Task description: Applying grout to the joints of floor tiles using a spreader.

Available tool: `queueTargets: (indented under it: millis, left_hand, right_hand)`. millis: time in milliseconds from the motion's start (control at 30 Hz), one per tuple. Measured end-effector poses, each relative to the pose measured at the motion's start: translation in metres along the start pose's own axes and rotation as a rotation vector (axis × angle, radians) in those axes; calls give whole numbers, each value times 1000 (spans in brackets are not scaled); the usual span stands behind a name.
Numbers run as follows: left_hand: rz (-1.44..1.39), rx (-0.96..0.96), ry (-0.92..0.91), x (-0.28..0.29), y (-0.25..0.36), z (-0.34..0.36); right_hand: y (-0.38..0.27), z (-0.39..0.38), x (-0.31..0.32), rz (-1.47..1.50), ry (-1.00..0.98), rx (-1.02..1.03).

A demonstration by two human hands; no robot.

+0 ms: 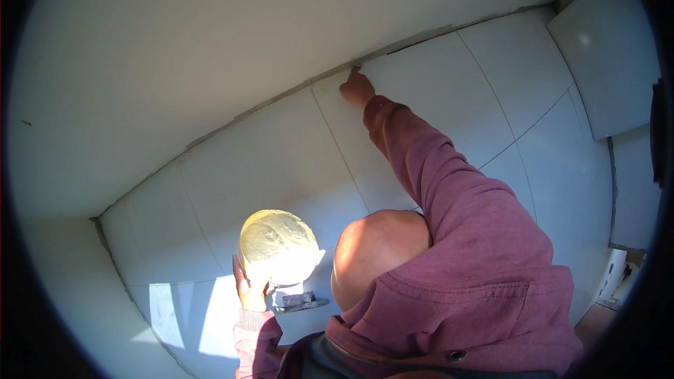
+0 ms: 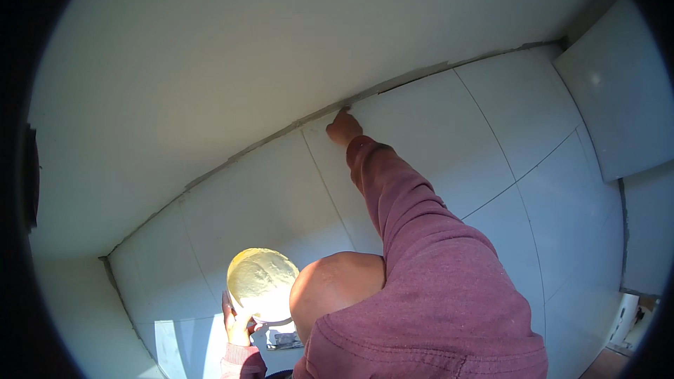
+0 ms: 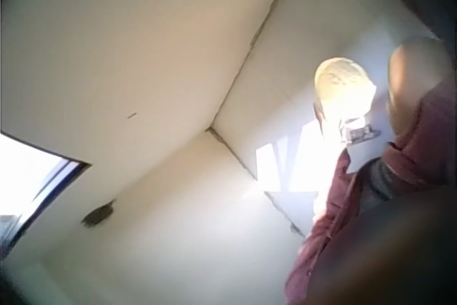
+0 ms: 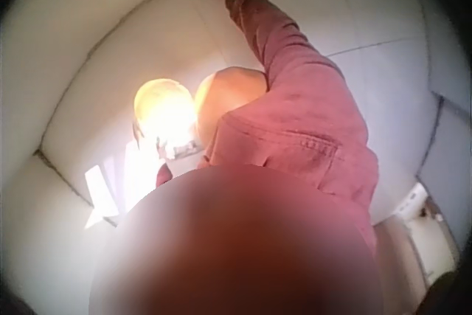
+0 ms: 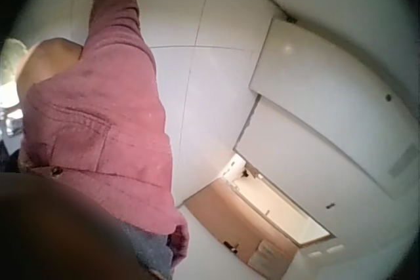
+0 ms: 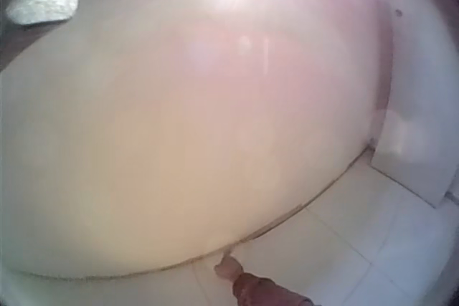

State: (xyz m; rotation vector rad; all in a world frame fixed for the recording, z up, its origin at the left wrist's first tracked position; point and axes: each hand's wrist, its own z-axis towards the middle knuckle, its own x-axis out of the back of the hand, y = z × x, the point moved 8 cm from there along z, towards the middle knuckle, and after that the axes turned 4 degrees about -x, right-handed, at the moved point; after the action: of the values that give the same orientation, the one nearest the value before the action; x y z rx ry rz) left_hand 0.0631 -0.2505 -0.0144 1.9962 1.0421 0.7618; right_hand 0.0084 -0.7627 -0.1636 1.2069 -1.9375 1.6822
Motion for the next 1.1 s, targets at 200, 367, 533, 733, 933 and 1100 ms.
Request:
queueTargets:
  millis: [200,367,533,733,933,1100]
  left_hand:
    - [18,8,-10,11,-11,4]
    - [-79,31,0,6,-10,1]
    - [195,73,-20,13,-10,4]
    - [-195,48,-87,32,-32,10]
    - [-297,-8,-160,31,-33,6]
    - [-271,14,-65,18,-23,-6]
  right_hand:
    - [30,-5,28,205,92,28]
    - [41,29,42,-295,157,242]
    - [-35,-82,-43,-175,-407,718]
    - [-98,-257,-71,246,-1248,563]
    - [-128,-369,-83,14,-1333,1070]
    - [-100,-374,-101,-671,-1356,917]
